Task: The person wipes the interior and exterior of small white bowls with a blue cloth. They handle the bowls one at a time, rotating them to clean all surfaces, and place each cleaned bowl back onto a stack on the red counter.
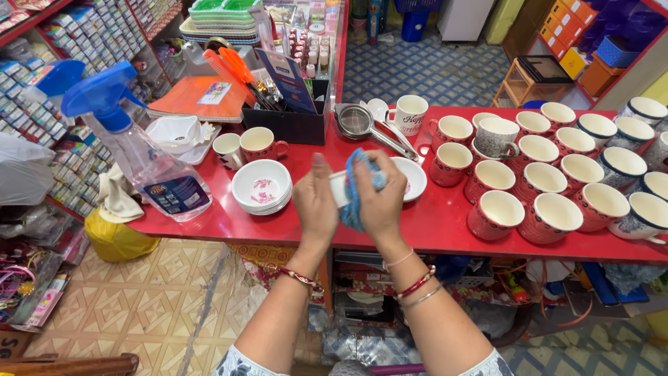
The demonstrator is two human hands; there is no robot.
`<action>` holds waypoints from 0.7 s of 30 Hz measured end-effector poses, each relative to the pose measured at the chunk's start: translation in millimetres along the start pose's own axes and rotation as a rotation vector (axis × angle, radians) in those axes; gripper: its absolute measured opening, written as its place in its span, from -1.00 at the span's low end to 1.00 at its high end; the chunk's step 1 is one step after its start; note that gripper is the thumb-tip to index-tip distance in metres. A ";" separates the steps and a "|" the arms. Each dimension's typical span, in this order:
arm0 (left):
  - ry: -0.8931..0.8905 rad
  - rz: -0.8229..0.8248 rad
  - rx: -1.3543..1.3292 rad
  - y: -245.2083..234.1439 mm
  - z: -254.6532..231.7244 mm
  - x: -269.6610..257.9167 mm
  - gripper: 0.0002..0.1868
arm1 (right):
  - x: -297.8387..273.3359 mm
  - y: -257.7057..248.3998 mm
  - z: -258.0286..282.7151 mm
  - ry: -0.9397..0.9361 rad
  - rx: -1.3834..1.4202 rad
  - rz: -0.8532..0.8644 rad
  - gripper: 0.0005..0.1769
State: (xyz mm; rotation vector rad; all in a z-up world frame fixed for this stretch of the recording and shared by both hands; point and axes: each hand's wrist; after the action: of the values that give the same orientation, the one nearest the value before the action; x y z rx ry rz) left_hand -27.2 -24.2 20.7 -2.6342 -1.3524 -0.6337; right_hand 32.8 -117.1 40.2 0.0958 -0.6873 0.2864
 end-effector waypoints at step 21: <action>0.216 0.071 0.357 4.2 15.0 6.6 -0.33 | 8.6 -3.0 -13.6 -0.047 -0.418 0.157 -0.62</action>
State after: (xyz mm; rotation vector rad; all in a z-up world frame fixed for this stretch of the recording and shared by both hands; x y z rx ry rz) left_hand -15.8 -17.5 10.1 -2.2496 -1.1784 -0.5853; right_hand 48.3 -115.6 35.2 -0.3527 -0.7903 0.2864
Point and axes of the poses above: each hand's wrist, its own x-axis towards the middle knuckle, its own y-axis out of the palm, z = x × y, and after that the axes turned 4 degrees about -x, right-handed
